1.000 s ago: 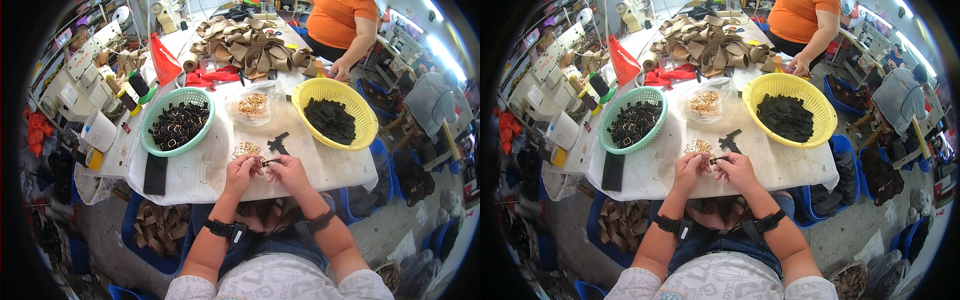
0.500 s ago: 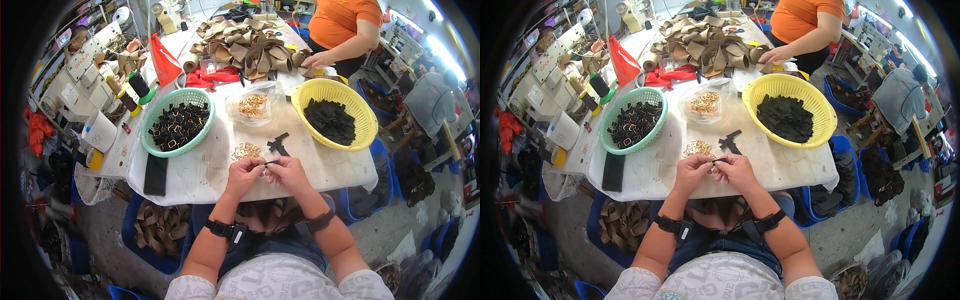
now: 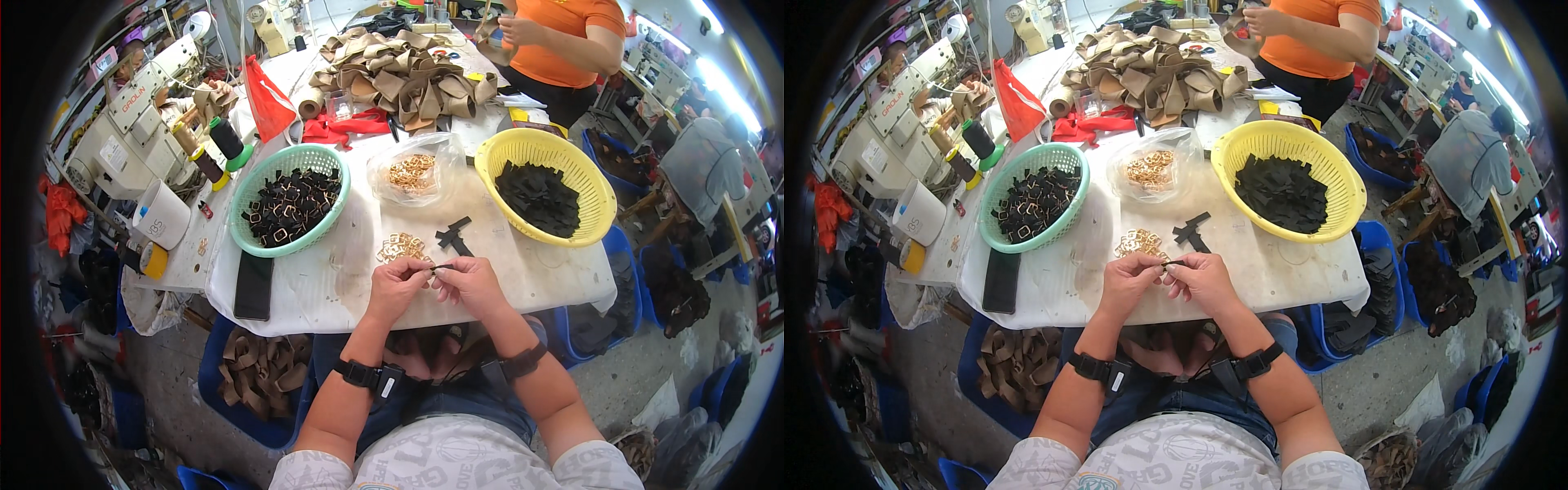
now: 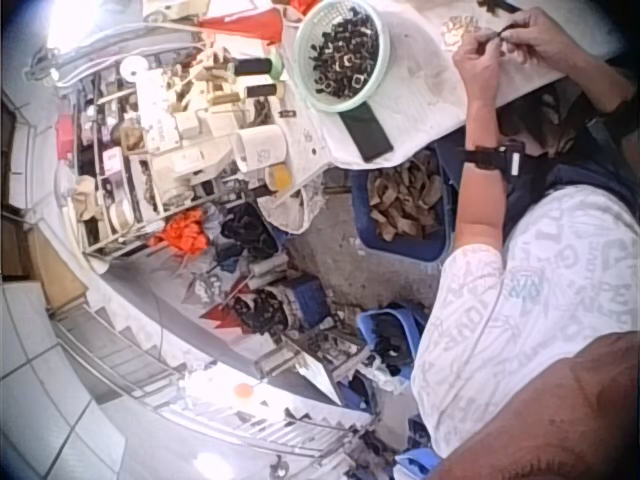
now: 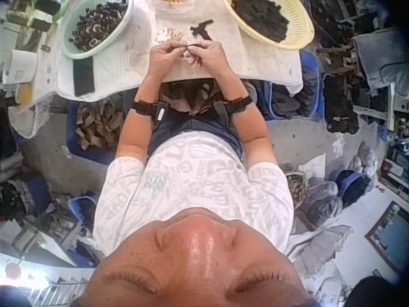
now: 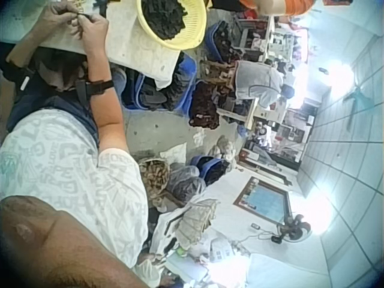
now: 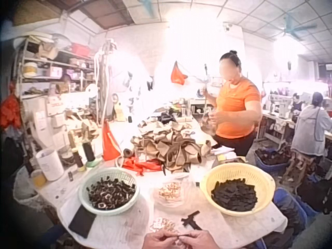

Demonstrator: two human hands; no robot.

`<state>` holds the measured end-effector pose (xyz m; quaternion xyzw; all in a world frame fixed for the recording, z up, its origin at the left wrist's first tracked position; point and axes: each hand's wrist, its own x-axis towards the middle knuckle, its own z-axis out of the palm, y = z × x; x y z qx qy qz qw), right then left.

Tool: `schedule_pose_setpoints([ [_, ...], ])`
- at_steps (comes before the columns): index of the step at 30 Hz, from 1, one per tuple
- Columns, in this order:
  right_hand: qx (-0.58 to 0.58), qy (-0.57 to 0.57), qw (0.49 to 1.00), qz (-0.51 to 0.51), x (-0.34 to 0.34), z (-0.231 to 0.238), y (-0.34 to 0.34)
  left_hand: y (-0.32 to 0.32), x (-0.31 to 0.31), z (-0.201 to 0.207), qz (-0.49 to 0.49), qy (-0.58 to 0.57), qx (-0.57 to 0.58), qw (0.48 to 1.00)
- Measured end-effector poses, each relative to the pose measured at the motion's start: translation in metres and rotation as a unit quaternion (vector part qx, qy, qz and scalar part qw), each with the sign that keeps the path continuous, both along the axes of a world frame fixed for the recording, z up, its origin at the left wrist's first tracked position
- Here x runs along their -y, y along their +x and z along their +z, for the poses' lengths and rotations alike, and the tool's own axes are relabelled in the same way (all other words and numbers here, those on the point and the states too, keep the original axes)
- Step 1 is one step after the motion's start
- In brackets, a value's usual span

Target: Assembling small buckles and straps for shoes at a manufacturing workstation.

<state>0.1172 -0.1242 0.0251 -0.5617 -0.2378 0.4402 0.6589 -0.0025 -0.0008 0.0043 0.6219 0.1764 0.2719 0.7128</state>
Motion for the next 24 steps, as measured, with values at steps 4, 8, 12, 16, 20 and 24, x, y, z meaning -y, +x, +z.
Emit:
schedule_pose_setpoints([
  [4,0.000,0.000,1.000,-0.004,0.0002,0.0027,-0.0006,-0.0002,0.0003,0.0004,0.007,-0.001,-0.003,1.000],
  [8,0.005,-0.001,1.000,-0.010,-0.0003,0.0013,-0.0013,0.0000,0.0004,0.0010,0.012,0.005,-0.002,1.000],
  [12,0.011,0.002,1.000,-0.011,-0.0005,0.0003,-0.0015,-0.0003,0.0002,0.0023,0.013,0.009,-0.009,1.000],
  [16,0.015,0.001,1.000,-0.013,-0.0008,0.0013,-0.0022,0.0003,0.0003,0.0026,0.012,0.002,0.000,1.000],
  [20,0.023,-0.010,1.000,-0.015,-0.0005,0.0027,-0.0027,-0.0009,0.0017,0.0063,0.010,-0.003,0.000,1.000],
  [24,0.028,-0.010,0.999,-0.019,-0.0006,0.0008,-0.0027,0.0004,0.0032,0.0056,0.013,-0.010,0.005,1.000],
])
